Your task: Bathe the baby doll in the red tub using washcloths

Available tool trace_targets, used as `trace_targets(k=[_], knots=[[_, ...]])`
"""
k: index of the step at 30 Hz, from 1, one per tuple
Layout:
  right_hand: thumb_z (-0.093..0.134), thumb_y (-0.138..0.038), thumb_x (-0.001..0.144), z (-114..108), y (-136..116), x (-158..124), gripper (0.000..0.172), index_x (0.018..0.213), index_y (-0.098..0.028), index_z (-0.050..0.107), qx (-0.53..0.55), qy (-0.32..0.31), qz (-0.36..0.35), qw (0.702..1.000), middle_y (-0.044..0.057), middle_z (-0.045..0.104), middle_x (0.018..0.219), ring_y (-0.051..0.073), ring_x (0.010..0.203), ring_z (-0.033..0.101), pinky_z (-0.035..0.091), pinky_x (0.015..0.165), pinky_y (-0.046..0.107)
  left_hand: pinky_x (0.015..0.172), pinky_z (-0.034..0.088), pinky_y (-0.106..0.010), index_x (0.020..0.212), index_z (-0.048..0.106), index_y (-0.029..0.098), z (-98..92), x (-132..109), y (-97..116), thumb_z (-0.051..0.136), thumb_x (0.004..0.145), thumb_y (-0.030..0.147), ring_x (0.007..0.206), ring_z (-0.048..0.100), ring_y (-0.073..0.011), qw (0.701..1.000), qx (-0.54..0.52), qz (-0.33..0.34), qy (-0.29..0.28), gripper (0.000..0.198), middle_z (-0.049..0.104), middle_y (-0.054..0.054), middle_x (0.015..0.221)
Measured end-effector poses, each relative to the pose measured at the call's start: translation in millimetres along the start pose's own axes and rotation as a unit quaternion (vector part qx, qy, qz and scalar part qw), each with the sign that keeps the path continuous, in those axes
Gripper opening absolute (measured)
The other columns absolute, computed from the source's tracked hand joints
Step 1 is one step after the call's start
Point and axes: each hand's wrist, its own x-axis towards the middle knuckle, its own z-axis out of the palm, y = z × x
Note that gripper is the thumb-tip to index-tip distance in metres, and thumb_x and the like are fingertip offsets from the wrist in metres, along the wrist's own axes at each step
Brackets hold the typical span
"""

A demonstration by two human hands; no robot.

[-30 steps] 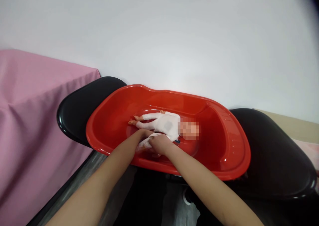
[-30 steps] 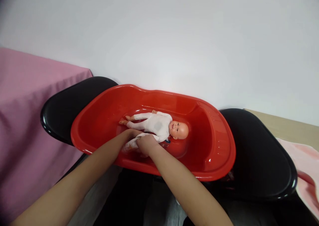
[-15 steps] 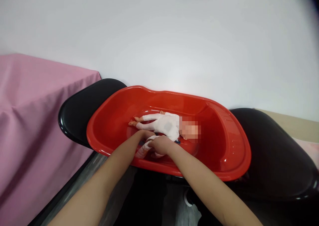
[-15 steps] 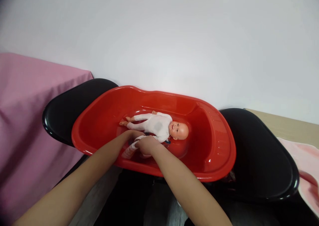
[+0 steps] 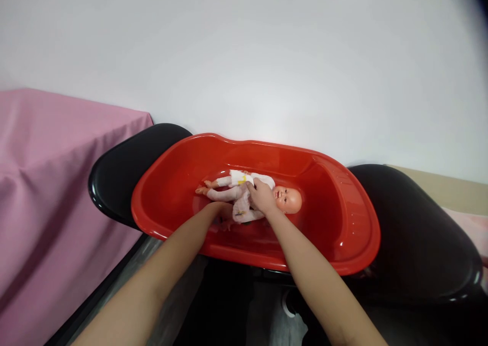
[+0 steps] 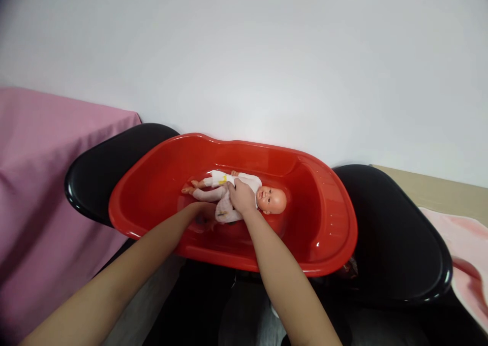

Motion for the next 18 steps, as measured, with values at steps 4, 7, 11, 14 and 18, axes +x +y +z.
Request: trace_targets(k=[4, 7, 11, 14, 18], knots=[[0.05, -0.048, 0.109, 13, 9, 7, 0.036, 0.085, -0.023, 0.059, 0.137, 0.056, 0.026, 0.989, 0.002, 0.071, 0.087, 0.02, 0.082, 0.061, 0.041, 0.077, 0.03, 0.102, 0.058, -0.056, 0.148, 0.051, -0.022, -1.3, 21, -3, 0.058, 0.102, 0.033, 0.149, 0.055, -0.0448, 0.99, 0.078, 0.027, -0.11, 0.072, 0.06, -0.044, 0.146], [0.051, -0.05, 0.105, 20, 14, 10, 0.036, 0.082, -0.023, 0.058, 0.198, 0.058, 0.032, 0.978, 0.001, 0.067, 0.082, 0.02, 0.08, 0.059, 0.041, 0.076, 0.031, 0.099, 0.06, -0.061, 0.145, 0.059, -0.017, 4.5, 32, -1, 0.066, 0.1, 0.043, 0.15, 0.052, -0.0528, 0.986, 0.14, 0.011, -0.089, 0.076, 0.061, -0.044, 0.146], [0.051, -0.052, 0.102, 25, 19, 14, 0.036, 0.081, -0.024, 0.057, 0.221, 0.073, 0.031, 0.972, 0.001, 0.067, 0.081, 0.021, 0.083, 0.059, 0.043, 0.079, 0.03, 0.114, 0.052, -0.068, 0.157, 0.056, -0.004, 17.9, 40, 0, 0.073, 0.099, 0.059, 0.159, 0.038, -0.0575, 0.975, 0.22, -0.021, 0.009, 0.087, 0.052, -0.04, 0.16], [0.048, -0.053, 0.103, 25, 21, 15, 0.036, 0.084, -0.024, 0.058, 0.229, 0.082, 0.015, 0.97, 0.001, 0.068, 0.085, 0.021, 0.085, 0.06, 0.045, 0.082, 0.031, 0.118, 0.046, -0.072, 0.157, 0.052, -0.006, 27.1, 39, -7, 0.076, 0.096, 0.063, 0.16, 0.032, -0.0602, 0.967, 0.252, 0.014, -0.026, 0.095, 0.049, -0.042, 0.161], [0.049, -0.052, 0.102, 24, 20, 15, 0.035, 0.08, -0.025, 0.053, 0.212, 0.088, 0.01, 0.973, 0.0, 0.064, 0.082, 0.02, 0.08, 0.056, 0.046, 0.081, 0.032, 0.121, 0.039, -0.07, 0.147, 0.061, -0.01, 27.0, 45, -20, 0.078, 0.093, 0.055, 0.158, 0.031, -0.0593, 0.923, 0.31, 0.124, -0.19, 0.086, 0.056, -0.041, 0.155]])
